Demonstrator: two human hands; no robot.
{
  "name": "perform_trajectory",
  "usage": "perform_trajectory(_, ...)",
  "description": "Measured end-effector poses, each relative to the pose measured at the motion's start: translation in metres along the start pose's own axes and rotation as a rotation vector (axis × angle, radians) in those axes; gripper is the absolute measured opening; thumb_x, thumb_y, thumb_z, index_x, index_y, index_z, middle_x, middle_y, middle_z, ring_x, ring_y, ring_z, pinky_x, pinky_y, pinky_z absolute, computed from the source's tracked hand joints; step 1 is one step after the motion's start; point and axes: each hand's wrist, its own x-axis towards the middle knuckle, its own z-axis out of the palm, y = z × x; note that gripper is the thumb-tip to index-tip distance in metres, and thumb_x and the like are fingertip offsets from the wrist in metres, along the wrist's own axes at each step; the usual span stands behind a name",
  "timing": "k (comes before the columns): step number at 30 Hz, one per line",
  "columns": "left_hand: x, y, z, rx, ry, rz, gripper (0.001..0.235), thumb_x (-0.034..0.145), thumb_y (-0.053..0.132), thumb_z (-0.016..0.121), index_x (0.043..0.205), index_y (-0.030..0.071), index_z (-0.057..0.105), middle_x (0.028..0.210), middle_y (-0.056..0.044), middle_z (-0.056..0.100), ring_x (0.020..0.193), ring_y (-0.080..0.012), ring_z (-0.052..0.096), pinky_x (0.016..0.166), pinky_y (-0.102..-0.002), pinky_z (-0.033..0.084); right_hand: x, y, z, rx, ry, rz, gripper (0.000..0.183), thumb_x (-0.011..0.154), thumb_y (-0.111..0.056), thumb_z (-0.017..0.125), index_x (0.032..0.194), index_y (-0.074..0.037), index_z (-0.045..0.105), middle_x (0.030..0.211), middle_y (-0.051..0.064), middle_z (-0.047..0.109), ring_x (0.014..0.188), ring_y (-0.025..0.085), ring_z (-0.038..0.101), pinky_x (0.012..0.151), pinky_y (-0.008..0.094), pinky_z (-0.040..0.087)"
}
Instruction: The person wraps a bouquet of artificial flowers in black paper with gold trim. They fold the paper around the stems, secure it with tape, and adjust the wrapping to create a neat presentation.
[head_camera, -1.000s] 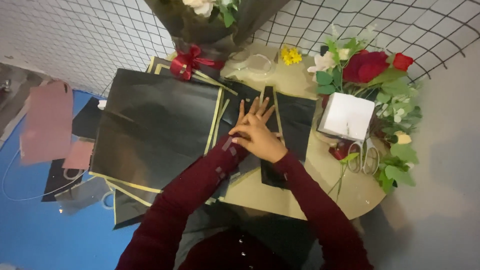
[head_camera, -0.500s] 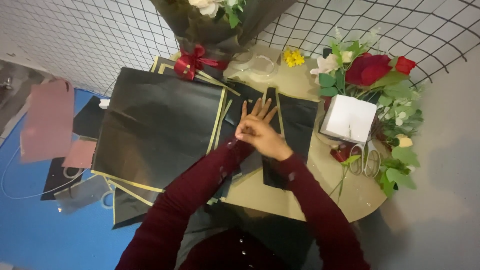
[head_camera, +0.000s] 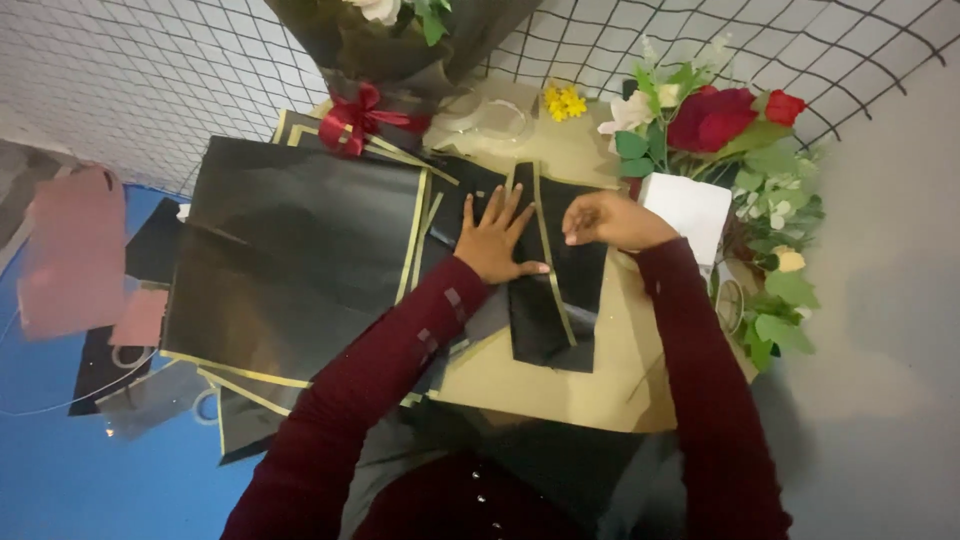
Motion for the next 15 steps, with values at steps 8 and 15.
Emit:
perform_trajectory(8, -0.001, 0.003, -0.009, -0.039, -0.029, -0.017, 0.112, 0.079, 0.091, 0.043, 0.163, 0.024, 0.013, 0.171, -0.008, -0.004, 0.156, -0.0319, -0.005, 0.120, -0.069, -0.006, 0.046, 0.040, 0.009, -0.137, -0.098, 0.027, 0.021, 0.079, -0.010, 0.084, 0.096, -0.004, 0.073, 0.091, 0.011, 0.076, 0.088, 0.027, 0.073, 0.085, 0.039, 0.052)
perform_trajectory(15, -0.003, 0.003, -0.009, -0.035, -0.020, -0.020, 0.110, 0.080, 0.090, 0.045, 0.163, 0.024, 0.016, 0.171, -0.009, -0.002, 0.156, -0.0326, -0.004, 0.119, -0.068, -0.007, 0.058, 0.047, 0.015, -0.235, -0.087, 0.040, 0.020, 0.080, -0.014, 0.083, 0.095, -0.006, 0.073, 0.092, 0.013, 0.077, 0.088, 0.029, 0.074, 0.082, 0.041, 0.054)
